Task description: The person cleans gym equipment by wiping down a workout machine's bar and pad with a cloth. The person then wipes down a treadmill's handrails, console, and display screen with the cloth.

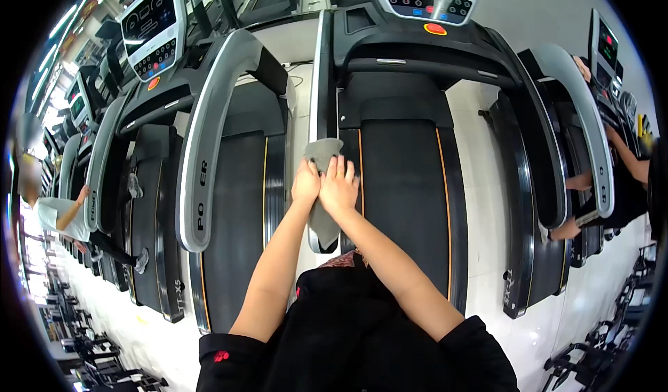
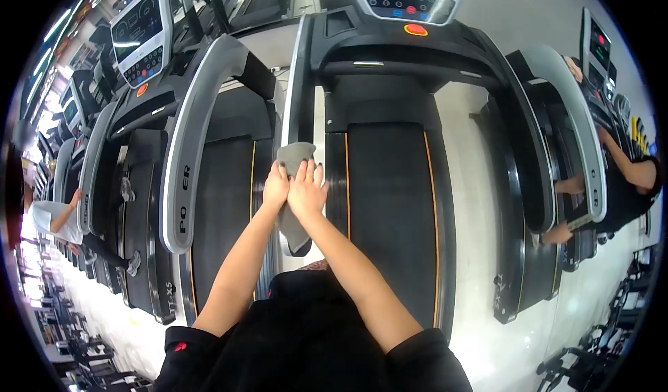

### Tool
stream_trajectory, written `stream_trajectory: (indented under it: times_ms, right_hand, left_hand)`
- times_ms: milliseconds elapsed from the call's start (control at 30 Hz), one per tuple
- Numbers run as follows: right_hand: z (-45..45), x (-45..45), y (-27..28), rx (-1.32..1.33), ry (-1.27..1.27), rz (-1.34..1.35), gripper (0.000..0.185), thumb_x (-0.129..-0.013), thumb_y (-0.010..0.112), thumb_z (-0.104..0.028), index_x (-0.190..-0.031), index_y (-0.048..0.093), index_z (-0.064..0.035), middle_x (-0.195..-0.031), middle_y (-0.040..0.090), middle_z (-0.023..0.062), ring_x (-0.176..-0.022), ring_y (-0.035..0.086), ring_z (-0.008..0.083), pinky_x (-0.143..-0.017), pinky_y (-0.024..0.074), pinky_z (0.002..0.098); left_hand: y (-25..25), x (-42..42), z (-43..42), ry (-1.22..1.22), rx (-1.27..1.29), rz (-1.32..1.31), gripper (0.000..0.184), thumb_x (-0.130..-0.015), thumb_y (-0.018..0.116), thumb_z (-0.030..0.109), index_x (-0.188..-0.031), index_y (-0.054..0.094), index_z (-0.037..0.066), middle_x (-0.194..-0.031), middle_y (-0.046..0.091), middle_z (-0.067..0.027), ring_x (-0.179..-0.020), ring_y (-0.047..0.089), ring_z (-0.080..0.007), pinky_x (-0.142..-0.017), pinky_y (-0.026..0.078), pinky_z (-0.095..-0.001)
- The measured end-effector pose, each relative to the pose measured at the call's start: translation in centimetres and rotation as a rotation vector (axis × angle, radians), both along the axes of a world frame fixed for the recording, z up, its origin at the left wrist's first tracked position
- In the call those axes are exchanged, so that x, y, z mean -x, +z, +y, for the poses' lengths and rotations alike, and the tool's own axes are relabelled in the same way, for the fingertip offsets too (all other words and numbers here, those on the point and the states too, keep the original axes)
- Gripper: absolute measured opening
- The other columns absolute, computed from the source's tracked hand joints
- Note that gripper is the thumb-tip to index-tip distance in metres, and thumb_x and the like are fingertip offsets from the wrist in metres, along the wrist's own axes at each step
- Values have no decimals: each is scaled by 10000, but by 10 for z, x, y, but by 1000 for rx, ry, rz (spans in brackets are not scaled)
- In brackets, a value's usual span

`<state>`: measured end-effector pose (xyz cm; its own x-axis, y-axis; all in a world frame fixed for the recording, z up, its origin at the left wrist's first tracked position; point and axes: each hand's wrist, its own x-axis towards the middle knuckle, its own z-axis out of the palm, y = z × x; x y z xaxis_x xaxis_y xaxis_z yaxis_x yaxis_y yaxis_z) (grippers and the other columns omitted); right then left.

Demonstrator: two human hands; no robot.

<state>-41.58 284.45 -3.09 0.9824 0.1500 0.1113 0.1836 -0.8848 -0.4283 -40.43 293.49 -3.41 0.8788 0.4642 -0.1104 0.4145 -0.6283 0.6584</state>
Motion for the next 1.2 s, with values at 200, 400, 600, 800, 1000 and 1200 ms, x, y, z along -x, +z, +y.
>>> stream_trajectory:
  times_ms: [200, 400, 600, 800, 1000, 1200]
  right_hand:
    - [7, -52, 7, 63, -25, -14, 484, -865, 435, -350, -1260, 394, -74, -1303, 420, 104, -1229, 319, 308, -894, 338, 533]
    - [12, -90, 13, 94, -32, 22, 465, -889, 384, -362, -1267, 395, -93, -1283, 446, 112, -1239, 302, 306, -938, 277, 547]
    - [20, -121, 15, 161, -29, 53, 481, -899, 359, -355, -1290, 370, -77, -1290, 439, 120, -1244, 292, 312, -954, 251, 553]
    - [26, -142, 18, 238, -19, -25, 500, -903, 336, -363, -1310, 346, -73, -1116, 566, 144, -1157, 412, 311, -929, 282, 546]
    - [27, -157, 38, 177, -10, 345, 532, -908, 288, -386, -1345, 279, -82, -792, 648, 170, -745, 626, 328, -721, 433, 461]
    - [33, -181, 39, 170, -36, 363, 542, -907, 291, -393, -1348, 271, -80, -768, 646, 159, -707, 623, 323, -642, 435, 450]
  left_hand:
    - [21, -53, 2, 21, -70, 87, 425, -900, 320, 309, -1219, 419, 47, -1113, 544, -200, -1020, 524, -355, -855, 414, -454]
    - [31, -93, 6, 15, -132, 184, 432, -901, 320, 325, -1250, 404, 85, -1139, 548, -140, -1051, 515, -324, -858, 409, -460]
    - [43, -124, 13, -31, -147, 324, 459, -890, 350, 365, -1277, 368, 119, -1136, 553, -131, -1043, 524, -315, -888, 356, -505]
    - [45, -142, 19, -80, -265, 378, 442, -876, 389, 388, -1237, 374, 133, -1101, 573, -117, -1033, 536, -302, -881, 358, -503]
    - [54, -158, 20, -91, -201, 384, 376, -896, 335, 383, -1130, 432, 106, -1013, 609, -167, -942, 590, -332, -792, 445, -457]
    - [52, -186, 26, -112, -258, 394, 361, -890, 374, 368, -1109, 395, 82, -933, 632, -136, -857, 618, -313, -721, 474, -417]
